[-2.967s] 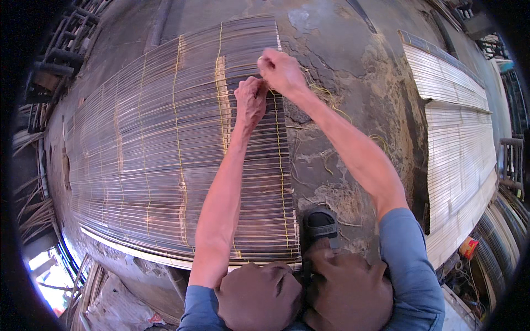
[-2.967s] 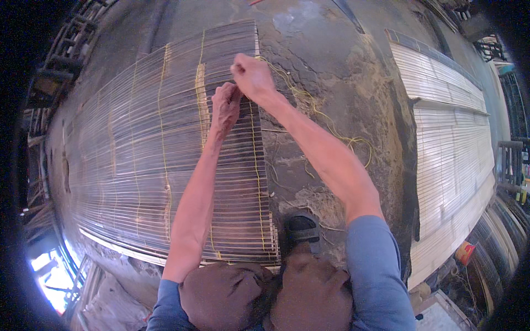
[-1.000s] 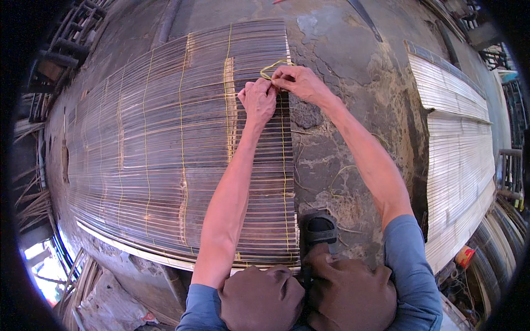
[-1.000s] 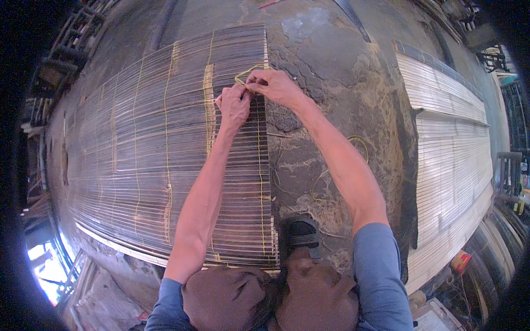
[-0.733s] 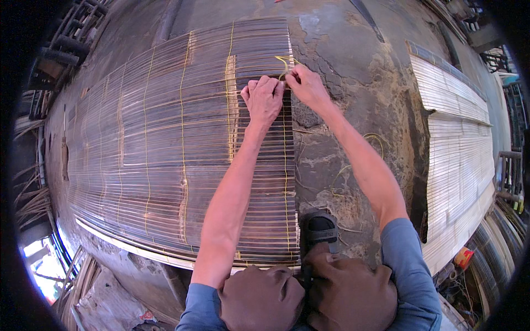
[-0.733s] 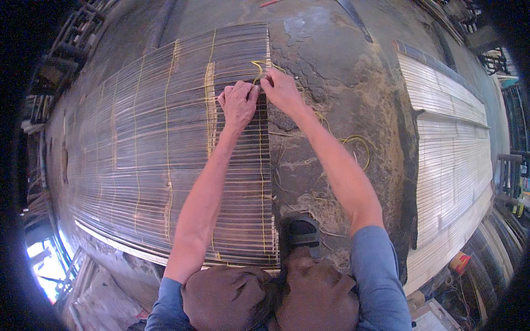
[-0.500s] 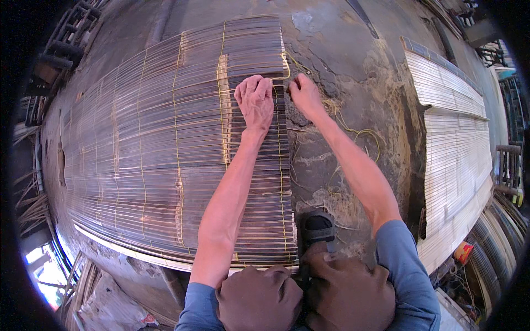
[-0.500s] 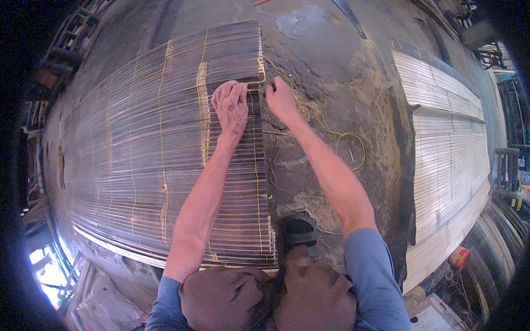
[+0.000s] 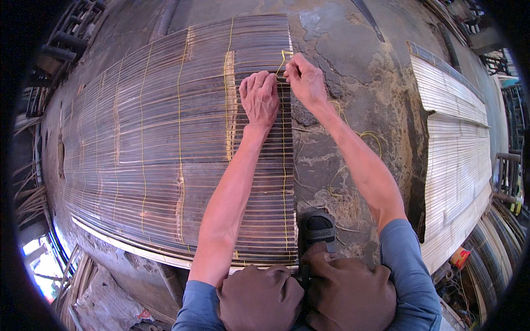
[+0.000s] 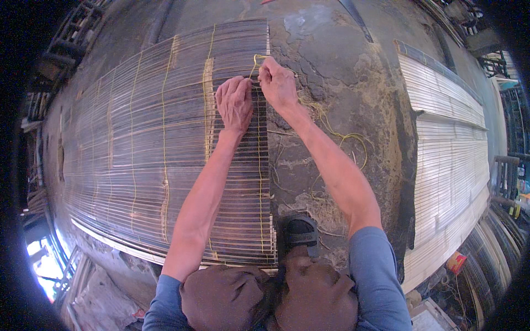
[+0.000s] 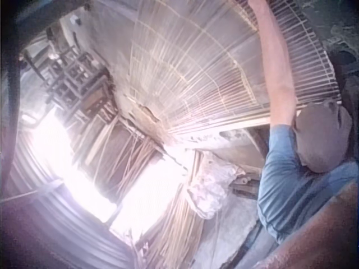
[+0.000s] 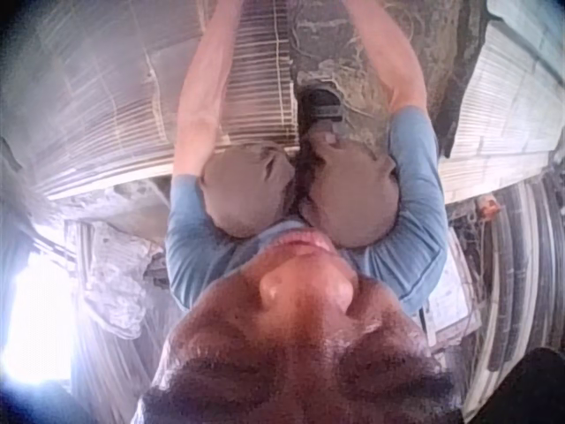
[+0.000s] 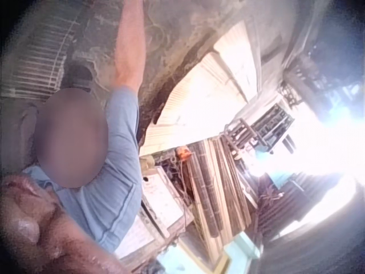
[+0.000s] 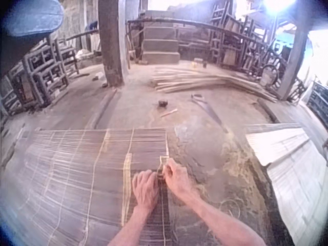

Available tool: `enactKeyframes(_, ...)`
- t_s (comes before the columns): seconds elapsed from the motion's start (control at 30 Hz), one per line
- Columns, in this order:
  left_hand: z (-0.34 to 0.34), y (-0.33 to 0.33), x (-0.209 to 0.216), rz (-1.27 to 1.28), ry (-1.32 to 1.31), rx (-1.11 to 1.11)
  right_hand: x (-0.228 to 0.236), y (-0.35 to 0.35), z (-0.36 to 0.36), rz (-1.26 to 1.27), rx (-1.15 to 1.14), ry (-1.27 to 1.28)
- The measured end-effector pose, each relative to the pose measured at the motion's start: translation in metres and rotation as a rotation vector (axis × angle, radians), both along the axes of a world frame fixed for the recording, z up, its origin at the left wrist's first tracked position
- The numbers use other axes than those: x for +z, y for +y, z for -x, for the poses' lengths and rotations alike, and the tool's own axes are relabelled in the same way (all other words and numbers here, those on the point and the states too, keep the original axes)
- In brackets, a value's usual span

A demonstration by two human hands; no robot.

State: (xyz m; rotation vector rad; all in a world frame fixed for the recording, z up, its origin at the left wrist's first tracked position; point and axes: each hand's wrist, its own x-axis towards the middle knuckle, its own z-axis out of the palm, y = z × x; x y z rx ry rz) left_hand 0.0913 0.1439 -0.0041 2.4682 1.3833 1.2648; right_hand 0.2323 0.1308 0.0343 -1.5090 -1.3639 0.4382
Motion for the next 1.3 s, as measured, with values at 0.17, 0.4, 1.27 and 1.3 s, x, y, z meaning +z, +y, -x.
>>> enactKeyframes(0.17,0.004,0.019,0.004,0.124,-0.079,-0.141,0.017,0.023,0.006,-0.016,0.008,-0.169)
enactKeyframes(0.4,0.009,0.031,0.002,0.408,0.041,-0.192,0.007,0.01,0.0,0.159,0.082,0.094)
enactKeyframes(1.27,0.119,-0.241,0.063,0.638,0.073,-0.217,0.06,-0.322,0.036,0.967,0.715,0.438)
enactKeyframes(1.3,0.12,-0.248,0.06,0.642,-0.007,-0.199,0.056,-0.311,0.023,0.834,0.592,0.383)
